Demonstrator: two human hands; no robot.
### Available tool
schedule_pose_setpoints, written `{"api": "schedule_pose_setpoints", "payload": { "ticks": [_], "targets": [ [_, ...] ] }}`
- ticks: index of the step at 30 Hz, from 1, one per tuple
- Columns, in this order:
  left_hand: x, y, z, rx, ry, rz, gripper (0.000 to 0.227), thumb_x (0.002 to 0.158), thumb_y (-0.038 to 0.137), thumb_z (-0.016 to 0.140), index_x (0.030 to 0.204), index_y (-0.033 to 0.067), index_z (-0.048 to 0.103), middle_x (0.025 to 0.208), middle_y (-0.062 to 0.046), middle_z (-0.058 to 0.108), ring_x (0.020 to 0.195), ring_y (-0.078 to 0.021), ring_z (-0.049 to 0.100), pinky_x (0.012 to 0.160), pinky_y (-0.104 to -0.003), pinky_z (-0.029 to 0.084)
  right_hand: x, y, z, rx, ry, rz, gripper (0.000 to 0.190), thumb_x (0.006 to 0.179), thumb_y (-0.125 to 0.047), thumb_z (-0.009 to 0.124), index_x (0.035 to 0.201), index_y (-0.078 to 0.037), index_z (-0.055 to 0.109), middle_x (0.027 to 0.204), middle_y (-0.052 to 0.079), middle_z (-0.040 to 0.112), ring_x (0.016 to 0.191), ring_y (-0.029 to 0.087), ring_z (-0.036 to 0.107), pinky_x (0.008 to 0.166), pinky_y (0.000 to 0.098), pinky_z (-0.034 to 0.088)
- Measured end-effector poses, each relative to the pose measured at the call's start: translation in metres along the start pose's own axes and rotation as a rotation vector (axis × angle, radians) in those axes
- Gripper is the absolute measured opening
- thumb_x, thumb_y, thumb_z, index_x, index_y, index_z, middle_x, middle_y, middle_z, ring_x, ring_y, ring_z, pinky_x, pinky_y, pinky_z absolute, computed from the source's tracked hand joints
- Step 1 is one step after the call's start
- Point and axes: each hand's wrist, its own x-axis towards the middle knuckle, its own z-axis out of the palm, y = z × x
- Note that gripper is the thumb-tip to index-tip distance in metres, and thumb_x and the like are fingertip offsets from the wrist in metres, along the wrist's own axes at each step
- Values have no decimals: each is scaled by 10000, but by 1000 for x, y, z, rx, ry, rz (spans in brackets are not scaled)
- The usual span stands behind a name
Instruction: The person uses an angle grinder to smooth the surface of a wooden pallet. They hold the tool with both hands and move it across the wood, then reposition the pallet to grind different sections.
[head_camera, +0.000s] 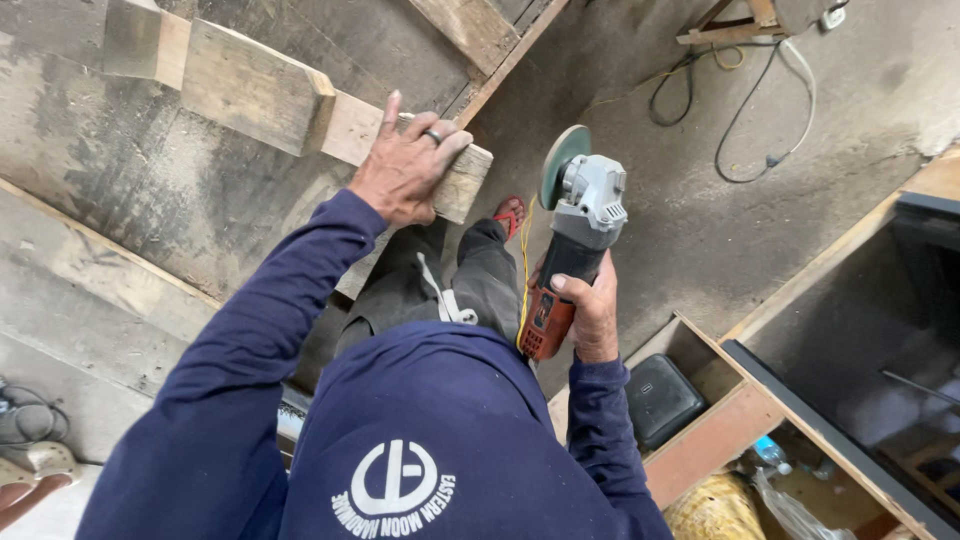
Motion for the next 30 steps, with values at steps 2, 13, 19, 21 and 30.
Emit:
{"api": "schedule_pose_setpoints", "payload": {
  "ticks": [2,13,19,21,30],
  "targets": [
    [-1,0,-6,-20,-6,-7,1062,475,273,837,1448,132,436,1314,-79,542,1368,-305,439,1217,-669,115,3,4,-4,50,-27,37,644,763,-303,763,1258,-5,479,918,148,663,771,243,701,731,388,611],
    [-2,-5,4,76,39,32,1265,449,543,939,1519,172,375,1418,-97,500,1389,-335,408,1238,-559,125,-15,56,-8,210,-26,248,640,761,-286,773,1279,-46,482,898,128,673,724,213,698,636,356,605],
    [1,-12,-5,-76,77,165,1184,664,846,746,1493,65,423,1323,-169,538,1285,-357,424,1116,-586,155,-36,102,20,329,-15,243,603,780,-270,775,1245,-3,498,904,141,670,729,222,696,628,359,595],
    [10,-6,-3,-190,74,12,708,943,659,531,1412,130,564,1243,-108,602,1243,-313,475,1116,-554,222,-39,114,27,373,-9,248,587,790,-268,774,1230,15,506,912,147,676,738,227,702,646,364,606],
    [24,16,27,54,399,-134,430,1174,420,469,979,130,720,1010,-35,652,1077,-260,546,1017,-516,308,-30,143,35,470,-21,323,603,786,-239,745,1279,-23,475,889,156,655,703,247,697,635,373,600]
  ]
}}
